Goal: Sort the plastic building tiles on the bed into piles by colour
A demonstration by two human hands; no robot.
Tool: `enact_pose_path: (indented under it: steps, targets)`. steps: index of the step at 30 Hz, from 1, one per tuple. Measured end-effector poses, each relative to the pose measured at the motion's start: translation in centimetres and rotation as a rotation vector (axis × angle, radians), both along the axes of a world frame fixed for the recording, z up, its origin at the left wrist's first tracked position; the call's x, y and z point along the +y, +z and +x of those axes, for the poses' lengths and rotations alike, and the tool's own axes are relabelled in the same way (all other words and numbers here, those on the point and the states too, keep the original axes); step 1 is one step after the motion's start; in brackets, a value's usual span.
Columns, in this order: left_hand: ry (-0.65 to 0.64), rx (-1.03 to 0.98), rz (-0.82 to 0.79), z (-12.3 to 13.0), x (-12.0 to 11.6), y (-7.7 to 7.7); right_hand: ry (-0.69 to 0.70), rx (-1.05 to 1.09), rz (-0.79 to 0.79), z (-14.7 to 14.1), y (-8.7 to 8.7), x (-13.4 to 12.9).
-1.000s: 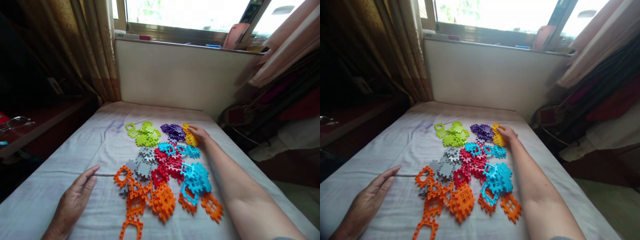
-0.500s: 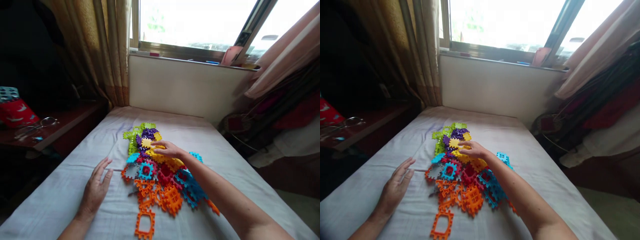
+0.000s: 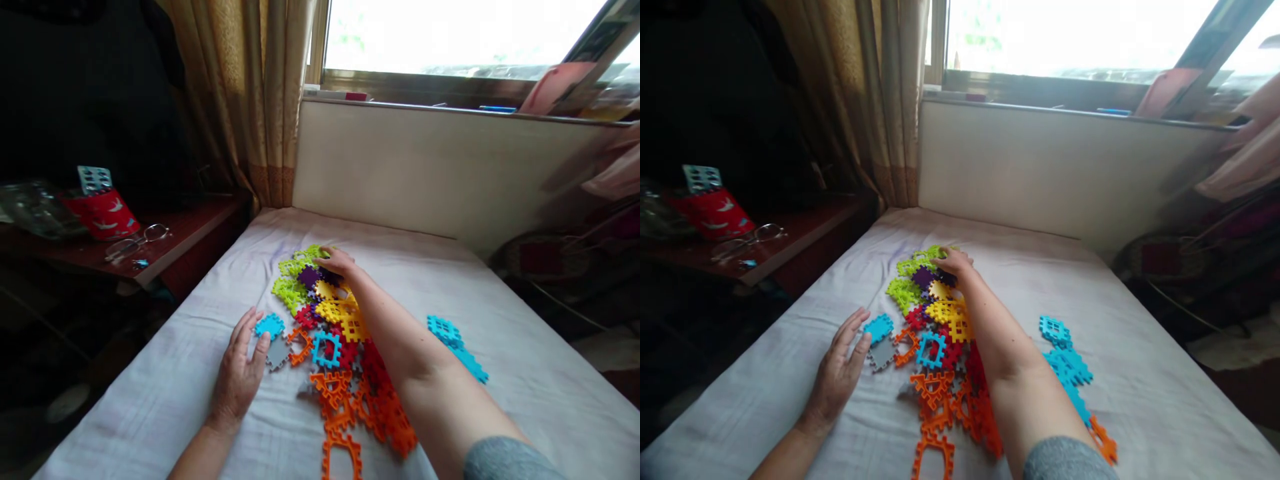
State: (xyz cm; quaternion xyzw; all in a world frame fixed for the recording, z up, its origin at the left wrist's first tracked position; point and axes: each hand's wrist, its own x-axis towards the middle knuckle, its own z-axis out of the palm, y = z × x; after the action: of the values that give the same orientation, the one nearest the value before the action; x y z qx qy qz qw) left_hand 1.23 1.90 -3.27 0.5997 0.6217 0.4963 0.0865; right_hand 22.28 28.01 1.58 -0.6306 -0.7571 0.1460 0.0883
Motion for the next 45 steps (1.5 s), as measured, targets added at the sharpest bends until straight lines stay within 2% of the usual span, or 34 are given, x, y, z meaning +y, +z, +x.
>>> enact_pose_path:
  steps: [3, 7, 9, 11, 12, 14, 16, 18, 19, 21, 24, 28, 30, 34, 37, 41, 43, 45]
  targets:
    - [0.013, 0.005, 0.010, 0.0, 0.1, -0.1, 0.187, 0.058, -0.079, -0.9, 0.7, -2.6]
    - [0.008, 0.020, 0.019, 0.1, 0.4, -0.3, 0.381, 0.120, -0.144, -0.6, 2.6, -8.0]
    - [-0.014, 0.038, 0.016, 0.2, 0.5, -0.3, 0.425, 0.213, -0.175, 0.8, 3.6, -10.9]
    - [-0.035, 0.063, 0.016, 0.2, 0.7, -0.4, 0.400, 0.348, -0.153, 3.8, 4.4, -13.5]
    - [-0.045, 0.079, 0.016, 0.3, 0.8, -0.4, 0.344, 0.402, -0.116, 6.0, 4.6, -14.6]
    - [-0.066, 0.112, 0.008, 0.4, 0.9, -0.3, 0.119, 0.444, 0.060, 11.5, 4.4, -16.8]
    - [-0.088, 0.135, -0.009, 0.6, 1.1, -0.2, -0.262, 0.418, 0.191, 17.5, 3.2, -19.1]
    - [-0.119, 0.141, -0.028, 0.8, 1.1, 0.0, -0.613, 0.338, 0.255, 22.5, 1.3, -21.5]
    - [-0.135, 0.139, -0.038, 0.9, 1.1, 0.1, -0.717, 0.320, 0.242, 24.0, 0.2, -22.6]
    - [-0.154, 0.133, -0.061, 1.0, 1.1, 0.3, -0.738, 0.318, 0.198, 25.0, -1.8, -24.2]
    - [-0.155, 0.134, -0.095, 1.1, 1.0, 0.4, -0.559, 0.334, 0.201, 21.6, -3.8, -24.8]
    - [-0.180, 0.131, -0.097, 1.0, 1.0, 0.2, -0.390, 0.457, 0.210, 13.7, -3.9, -23.6]
    - [-0.193, 0.104, -0.089, 0.9, 1.1, 0.0, -0.296, 0.511, 0.195, 10.0, -3.3, -23.3]
    - [-0.191, 0.002, -0.040, 0.8, 1.2, -0.1, -0.211, 0.438, 0.240, 3.3, -1.7, -23.4]
    - [-0.144, -0.103, 0.025, 0.4, 1.3, -0.1, -0.033, 0.411, 0.280, -1.3, -0.1, -23.5]
    - [0.050, -0.361, 0.062, -1.1, 1.8, -0.6, 0.127, 0.313, 0.269, -5.9, 2.4, -22.6]
    - [0.160, -0.494, 0.063, -2.1, 2.1, -1.0, 0.184, 0.222, 0.276, -7.5, 3.6, -21.4]
    - [0.231, -0.525, 0.080, -2.9, 2.3, -1.4, 0.251, 0.113, 0.289, -8.9, 4.6, -19.7]
